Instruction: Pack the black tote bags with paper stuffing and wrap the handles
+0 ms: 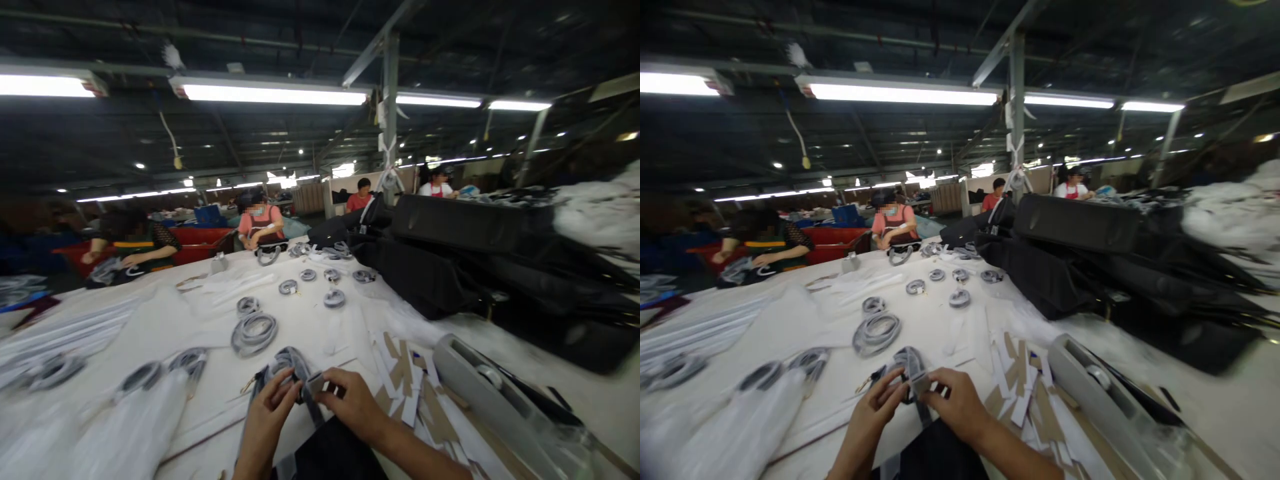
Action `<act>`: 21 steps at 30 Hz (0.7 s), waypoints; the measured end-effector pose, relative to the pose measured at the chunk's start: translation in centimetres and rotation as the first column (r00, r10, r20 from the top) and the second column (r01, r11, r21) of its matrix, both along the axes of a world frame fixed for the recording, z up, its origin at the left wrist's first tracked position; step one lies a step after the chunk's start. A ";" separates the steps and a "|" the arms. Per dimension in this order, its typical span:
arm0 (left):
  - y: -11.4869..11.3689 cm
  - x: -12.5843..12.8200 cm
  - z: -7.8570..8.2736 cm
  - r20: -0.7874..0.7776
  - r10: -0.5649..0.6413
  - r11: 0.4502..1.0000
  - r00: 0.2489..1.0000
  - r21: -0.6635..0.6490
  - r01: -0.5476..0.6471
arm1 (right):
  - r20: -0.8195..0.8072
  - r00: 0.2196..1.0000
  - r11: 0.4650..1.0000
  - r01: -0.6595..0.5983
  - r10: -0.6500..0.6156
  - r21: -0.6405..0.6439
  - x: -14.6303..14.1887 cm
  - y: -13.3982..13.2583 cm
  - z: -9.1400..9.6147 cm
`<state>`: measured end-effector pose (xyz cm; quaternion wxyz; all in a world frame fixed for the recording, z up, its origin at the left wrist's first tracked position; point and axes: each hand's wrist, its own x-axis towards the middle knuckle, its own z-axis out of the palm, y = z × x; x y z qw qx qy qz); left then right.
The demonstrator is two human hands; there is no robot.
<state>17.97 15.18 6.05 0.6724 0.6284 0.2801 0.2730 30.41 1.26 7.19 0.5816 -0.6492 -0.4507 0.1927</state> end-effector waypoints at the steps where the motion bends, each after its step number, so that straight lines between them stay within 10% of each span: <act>1: 0.0 0.0 0.0 -0.002 0.003 1.000 1.000 0.010 -0.003 | -0.009 1.000 1.000 0.010 -0.010 0.020 0.0 0.1 0.0; 7: -0.4 -0.3 0.2 -0.004 -0.019 0.999 1.000 -0.027 0.019 | -0.233 0.972 0.997 0.005 0.013 0.080 -0.2 1.0 -0.9; 21: 0.0 -0.2 -0.4 0.050 -0.091 0.996 0.995 0.009 0.091 | 0.054 0.991 0.989 0.127 -0.123 -0.079 0.0 1.1 -1.3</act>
